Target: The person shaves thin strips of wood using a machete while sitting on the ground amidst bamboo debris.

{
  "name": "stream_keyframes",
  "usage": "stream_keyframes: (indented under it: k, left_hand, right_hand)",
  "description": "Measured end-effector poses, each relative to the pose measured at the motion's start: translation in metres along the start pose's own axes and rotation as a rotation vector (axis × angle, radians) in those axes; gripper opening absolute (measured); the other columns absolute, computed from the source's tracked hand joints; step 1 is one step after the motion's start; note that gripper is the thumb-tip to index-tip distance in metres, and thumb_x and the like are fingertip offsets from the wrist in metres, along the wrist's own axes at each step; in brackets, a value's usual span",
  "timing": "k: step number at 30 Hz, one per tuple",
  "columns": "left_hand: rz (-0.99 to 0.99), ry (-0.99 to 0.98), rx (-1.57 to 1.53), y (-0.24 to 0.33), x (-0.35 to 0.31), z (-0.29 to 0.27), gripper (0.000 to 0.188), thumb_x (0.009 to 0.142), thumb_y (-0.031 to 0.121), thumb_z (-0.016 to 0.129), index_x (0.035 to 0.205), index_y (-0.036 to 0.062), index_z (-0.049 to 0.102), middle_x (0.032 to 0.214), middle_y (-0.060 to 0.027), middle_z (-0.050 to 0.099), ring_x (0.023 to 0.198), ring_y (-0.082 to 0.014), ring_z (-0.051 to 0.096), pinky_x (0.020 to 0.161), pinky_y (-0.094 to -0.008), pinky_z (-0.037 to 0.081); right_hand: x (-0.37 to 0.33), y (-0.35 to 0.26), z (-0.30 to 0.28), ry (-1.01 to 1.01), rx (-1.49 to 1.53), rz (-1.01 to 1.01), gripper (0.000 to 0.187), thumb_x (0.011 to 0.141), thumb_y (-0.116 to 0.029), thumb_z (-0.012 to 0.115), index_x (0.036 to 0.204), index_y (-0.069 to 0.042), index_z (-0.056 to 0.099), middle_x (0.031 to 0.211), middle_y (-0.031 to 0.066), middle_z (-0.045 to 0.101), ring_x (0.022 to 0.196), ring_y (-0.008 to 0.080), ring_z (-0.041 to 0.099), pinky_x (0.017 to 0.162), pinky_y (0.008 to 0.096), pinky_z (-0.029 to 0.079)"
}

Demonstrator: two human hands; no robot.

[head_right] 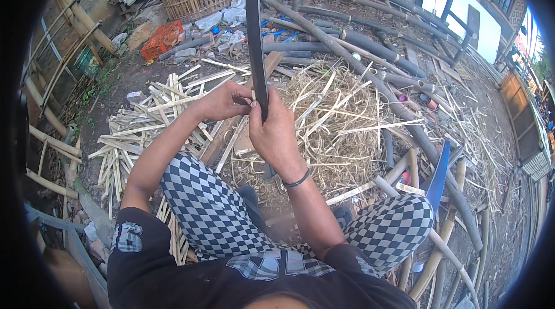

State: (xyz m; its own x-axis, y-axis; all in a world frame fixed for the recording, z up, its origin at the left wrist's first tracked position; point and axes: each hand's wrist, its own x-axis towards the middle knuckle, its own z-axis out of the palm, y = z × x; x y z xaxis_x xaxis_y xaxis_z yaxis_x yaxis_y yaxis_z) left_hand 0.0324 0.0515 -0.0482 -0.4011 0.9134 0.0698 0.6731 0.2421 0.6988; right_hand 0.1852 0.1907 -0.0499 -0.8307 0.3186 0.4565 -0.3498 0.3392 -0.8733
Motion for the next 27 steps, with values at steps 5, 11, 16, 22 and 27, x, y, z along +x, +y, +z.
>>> stream_keyframes:
  k: [5,11,16,22,27]
  left_hand:
    - [-0.020,0.001,0.023,0.002,0.000,0.000,0.029,0.086,0.004,0.070,0.115,0.0023,0.068,0.099,-0.0085,0.071,0.095,-0.0144,0.066,0.088,-0.0349,0.057]
    - [0.016,0.006,0.192,0.014,-0.002,0.003,0.019,0.086,0.007,0.068,0.103,-0.0006,0.066,0.096,-0.0157,0.070,0.090,-0.0242,0.069,0.079,-0.0379,0.056]
    - [0.065,0.026,0.246,0.010,-0.008,0.012,0.021,0.087,0.010,0.065,0.105,0.0008,0.061,0.092,-0.0194,0.065,0.087,-0.0385,0.062,0.078,-0.0453,0.050]
    - [0.126,0.091,0.271,0.004,-0.006,0.013,0.018,0.088,0.016,0.069,0.095,0.0013,0.062,0.090,-0.0186,0.064,0.089,-0.0360,0.062,0.079,-0.0438,0.050]
    - [0.109,0.106,0.375,0.009,-0.012,0.012,0.029,0.086,0.010,0.065,0.113,0.0024,0.059,0.093,-0.0206,0.064,0.087,-0.0376,0.062,0.079,-0.0452,0.049]
  right_hand:
    - [0.000,0.000,0.001,0.012,-0.024,-0.038,0.027,0.092,-0.004,0.053,0.119,0.002,0.052,0.083,0.0268,0.067,0.080,0.0449,0.068,0.068,0.0482,0.053]
    - [-0.004,0.007,0.007,0.004,-0.154,-0.079,0.042,0.094,-0.006,0.051,0.131,0.011,0.042,0.073,0.0300,0.064,0.073,0.0484,0.065,0.062,0.0534,0.052]
    - [-0.006,0.001,0.003,-0.049,-0.096,0.010,0.035,0.095,-0.005,0.051,0.127,0.006,0.046,0.080,0.0281,0.066,0.078,0.0455,0.067,0.065,0.0491,0.052]
    - [-0.004,0.007,0.006,-0.012,-0.085,-0.053,0.036,0.094,-0.006,0.050,0.128,0.007,0.045,0.076,0.0297,0.064,0.074,0.0491,0.064,0.063,0.0541,0.050]
    - [-0.004,0.008,0.009,0.002,-0.049,-0.054,0.035,0.095,-0.007,0.050,0.127,0.006,0.045,0.078,0.0309,0.064,0.077,0.0499,0.064,0.065,0.0547,0.050]
